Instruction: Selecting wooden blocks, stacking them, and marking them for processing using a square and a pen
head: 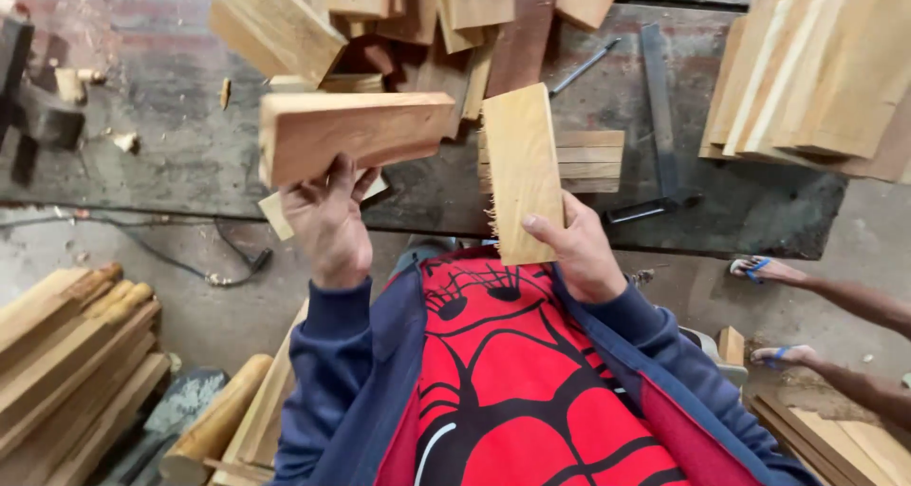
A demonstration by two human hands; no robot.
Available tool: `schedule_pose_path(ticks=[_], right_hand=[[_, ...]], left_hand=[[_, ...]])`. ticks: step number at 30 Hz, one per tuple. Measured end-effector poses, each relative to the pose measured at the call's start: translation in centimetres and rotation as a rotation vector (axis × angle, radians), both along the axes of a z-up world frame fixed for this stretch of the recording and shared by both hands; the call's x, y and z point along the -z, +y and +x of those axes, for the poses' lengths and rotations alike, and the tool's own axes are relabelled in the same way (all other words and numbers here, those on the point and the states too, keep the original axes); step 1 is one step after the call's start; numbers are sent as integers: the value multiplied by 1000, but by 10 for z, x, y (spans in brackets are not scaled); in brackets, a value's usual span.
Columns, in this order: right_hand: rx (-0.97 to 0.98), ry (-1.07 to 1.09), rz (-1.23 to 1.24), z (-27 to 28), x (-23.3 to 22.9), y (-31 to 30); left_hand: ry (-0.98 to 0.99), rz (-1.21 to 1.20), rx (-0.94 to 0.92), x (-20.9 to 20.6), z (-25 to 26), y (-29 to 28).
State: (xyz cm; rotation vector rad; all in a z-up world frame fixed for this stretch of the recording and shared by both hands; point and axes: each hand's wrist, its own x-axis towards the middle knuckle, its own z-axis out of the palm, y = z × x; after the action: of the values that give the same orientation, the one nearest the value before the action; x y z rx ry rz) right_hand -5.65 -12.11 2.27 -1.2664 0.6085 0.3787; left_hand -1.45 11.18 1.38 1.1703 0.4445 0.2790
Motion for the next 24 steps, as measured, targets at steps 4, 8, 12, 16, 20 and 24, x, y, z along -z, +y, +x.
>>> schedule_pose_path(ticks=[4,8,12,16,20,24], right_hand=[[52,-25,62,-6,-1,-11],[44,-86,22,-12,-8,-17],[35,-160,54,-20,-15,-26],[-5,-243,-12,-23,-29,-41],[91,-277,198,-39,-33,-47],[146,-213,528,-43,-27,-57]], left_hand=[[-61,-126,22,-22,-14,-49],[-235,68,10,-37,-18,-113],[-387,301,157,-61,-27,-156],[-602,340,417,-34,-34,-150],[-601,476,700,-40,-30,-142],[-619,500,897,-28,-23,-132]])
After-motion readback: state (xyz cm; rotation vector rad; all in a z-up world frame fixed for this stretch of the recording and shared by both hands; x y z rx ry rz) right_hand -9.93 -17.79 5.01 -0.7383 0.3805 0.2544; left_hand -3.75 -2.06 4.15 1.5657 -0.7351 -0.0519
